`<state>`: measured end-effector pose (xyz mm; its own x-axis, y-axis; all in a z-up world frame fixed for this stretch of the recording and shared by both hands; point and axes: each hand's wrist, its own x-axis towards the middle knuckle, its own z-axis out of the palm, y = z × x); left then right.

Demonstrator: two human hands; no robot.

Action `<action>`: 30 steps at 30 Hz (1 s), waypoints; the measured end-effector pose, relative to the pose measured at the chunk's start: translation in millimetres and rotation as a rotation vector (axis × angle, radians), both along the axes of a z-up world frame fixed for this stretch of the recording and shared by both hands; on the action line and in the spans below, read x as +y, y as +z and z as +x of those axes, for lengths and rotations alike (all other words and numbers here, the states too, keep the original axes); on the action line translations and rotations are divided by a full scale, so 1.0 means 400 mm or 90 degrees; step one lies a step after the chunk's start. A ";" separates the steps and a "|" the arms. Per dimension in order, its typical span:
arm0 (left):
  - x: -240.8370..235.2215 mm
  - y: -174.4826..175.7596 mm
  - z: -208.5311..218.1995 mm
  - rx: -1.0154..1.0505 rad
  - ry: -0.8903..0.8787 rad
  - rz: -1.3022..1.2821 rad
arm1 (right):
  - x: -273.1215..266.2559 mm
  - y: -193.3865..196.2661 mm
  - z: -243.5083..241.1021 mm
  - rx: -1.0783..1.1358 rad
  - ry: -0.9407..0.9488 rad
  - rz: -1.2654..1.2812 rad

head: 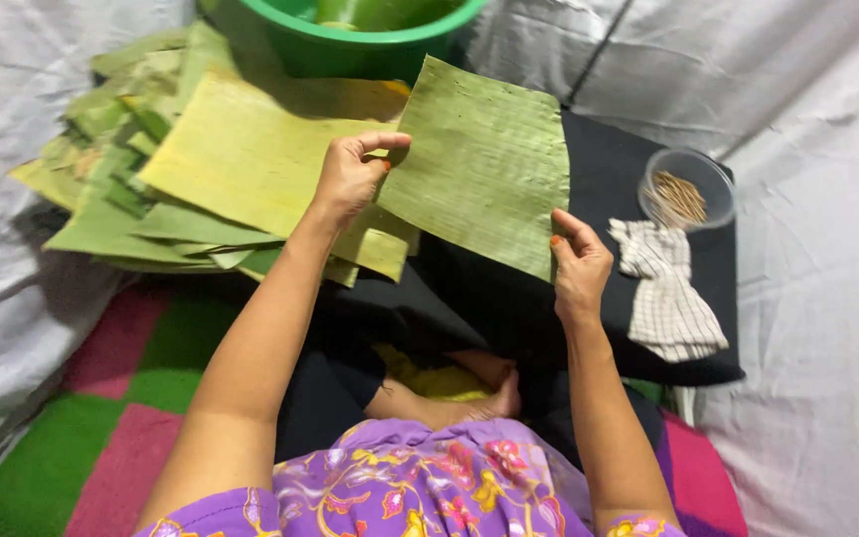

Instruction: Cleaning banana leaves with a cloth and folding them into cone shapes for food packaging.

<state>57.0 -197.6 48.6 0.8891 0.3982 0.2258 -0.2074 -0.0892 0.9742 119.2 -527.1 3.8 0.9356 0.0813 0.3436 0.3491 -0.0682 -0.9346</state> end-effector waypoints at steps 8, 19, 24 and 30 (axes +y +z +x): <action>-0.219 -0.059 0.135 0.034 -0.046 0.104 | -0.214 -0.046 0.061 0.004 -0.111 0.010; -0.400 -0.130 0.218 0.103 -0.068 0.144 | -0.372 -0.092 0.109 0.043 -0.220 -0.037; -0.418 -0.177 0.223 0.118 -0.053 0.109 | -0.403 -0.157 0.155 0.035 -0.226 -0.205; -0.374 -0.260 0.249 0.177 -0.105 0.013 | -0.317 -0.074 0.103 -0.192 -0.250 -0.628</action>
